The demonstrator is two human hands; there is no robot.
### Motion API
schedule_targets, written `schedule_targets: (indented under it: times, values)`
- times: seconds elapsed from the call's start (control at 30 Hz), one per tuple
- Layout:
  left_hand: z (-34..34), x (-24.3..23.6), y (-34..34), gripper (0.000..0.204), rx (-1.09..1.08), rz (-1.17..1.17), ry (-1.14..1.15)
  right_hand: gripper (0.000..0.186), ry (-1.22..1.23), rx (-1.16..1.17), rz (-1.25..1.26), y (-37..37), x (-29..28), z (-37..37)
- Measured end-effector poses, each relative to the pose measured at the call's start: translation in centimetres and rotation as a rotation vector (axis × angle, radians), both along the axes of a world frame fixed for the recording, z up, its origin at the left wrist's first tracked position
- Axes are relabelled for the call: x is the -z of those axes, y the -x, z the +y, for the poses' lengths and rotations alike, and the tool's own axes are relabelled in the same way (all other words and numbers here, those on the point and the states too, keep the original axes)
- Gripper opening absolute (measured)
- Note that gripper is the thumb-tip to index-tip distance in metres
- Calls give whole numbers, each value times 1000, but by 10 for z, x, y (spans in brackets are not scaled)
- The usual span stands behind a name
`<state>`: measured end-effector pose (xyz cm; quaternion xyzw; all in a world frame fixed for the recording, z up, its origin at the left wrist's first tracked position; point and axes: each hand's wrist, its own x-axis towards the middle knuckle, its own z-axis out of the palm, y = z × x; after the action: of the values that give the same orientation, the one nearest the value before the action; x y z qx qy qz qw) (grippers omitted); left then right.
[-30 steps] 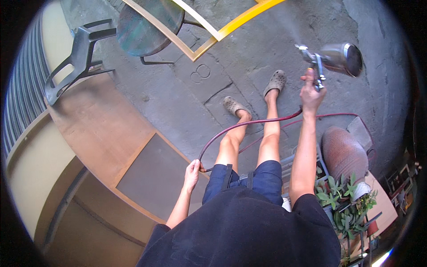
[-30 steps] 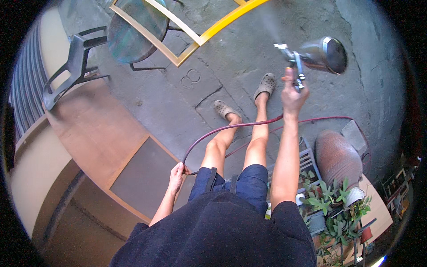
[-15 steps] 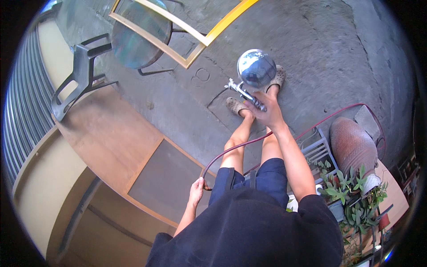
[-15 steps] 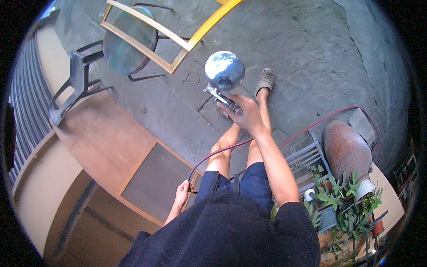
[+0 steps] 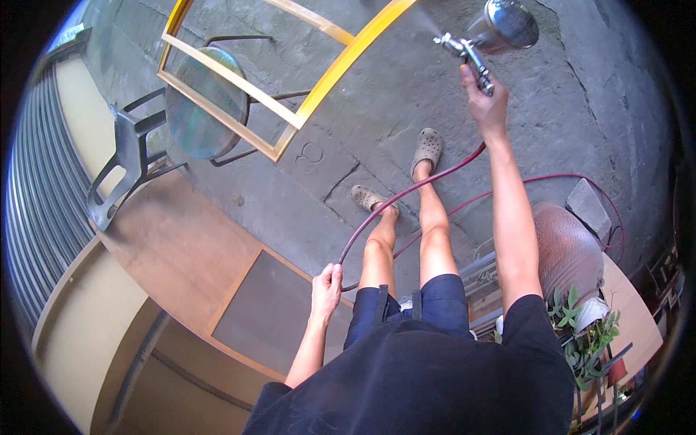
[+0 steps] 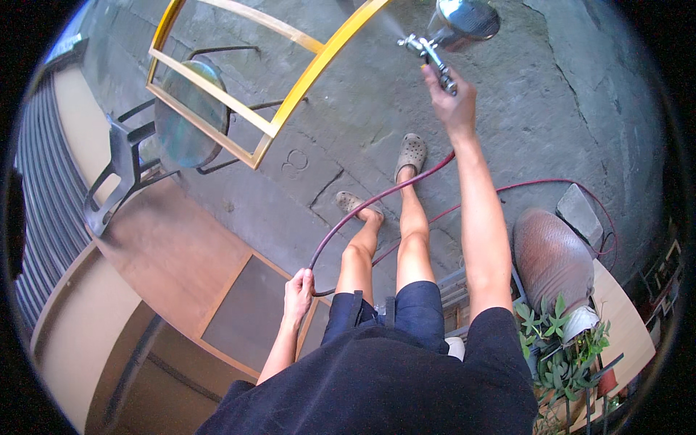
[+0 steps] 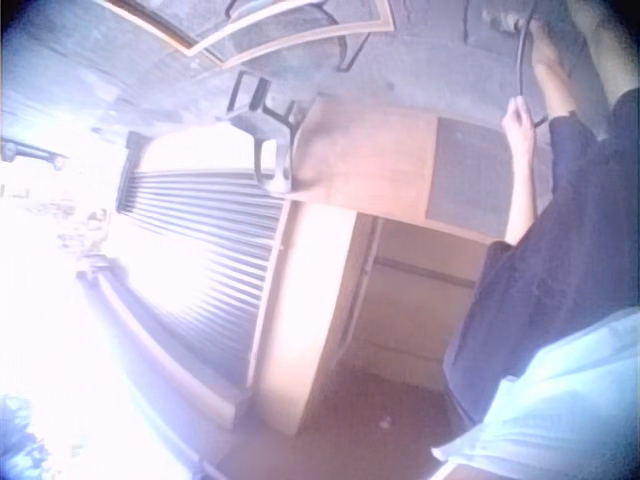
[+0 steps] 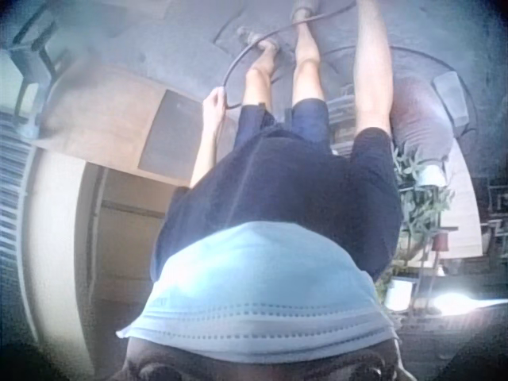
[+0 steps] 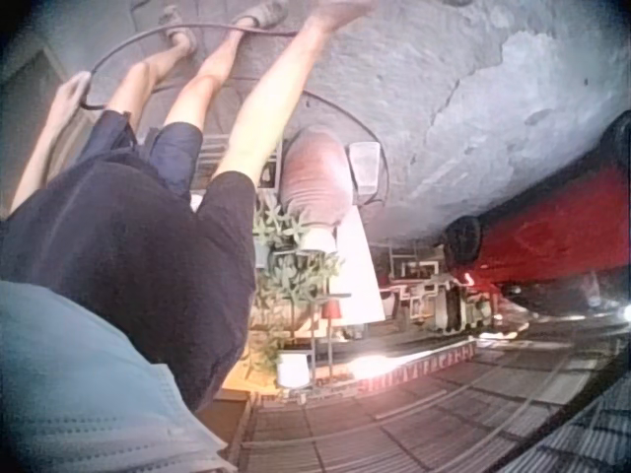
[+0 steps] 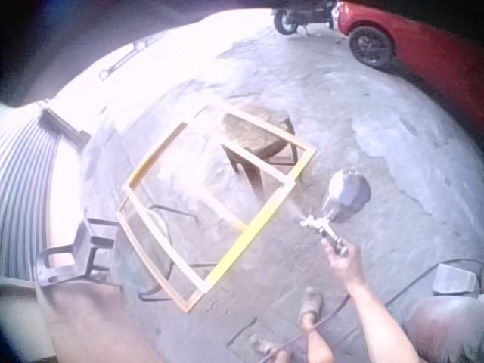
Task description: The person uses a spray gun connected to a hose to apply a light-colored finish to a wooden frame resting on a chair outdoors. The person moves around the frame to cover all sides, then walks into a workshop area.
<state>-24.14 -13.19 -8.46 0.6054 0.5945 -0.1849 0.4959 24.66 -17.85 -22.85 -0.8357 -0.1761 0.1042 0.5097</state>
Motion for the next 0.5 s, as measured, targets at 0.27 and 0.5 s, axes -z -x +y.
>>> schedule_targets:
  times: [0.27, 0.5]
  values:
    - [1, 7, -67, 44, 54, -10, 57, 39, -95, 260, -166, -95, 9, -7]
    - [-6, 0, 1, 47, -41, 83, 83, 42, -24, 176, -37, -14, 14, -16]
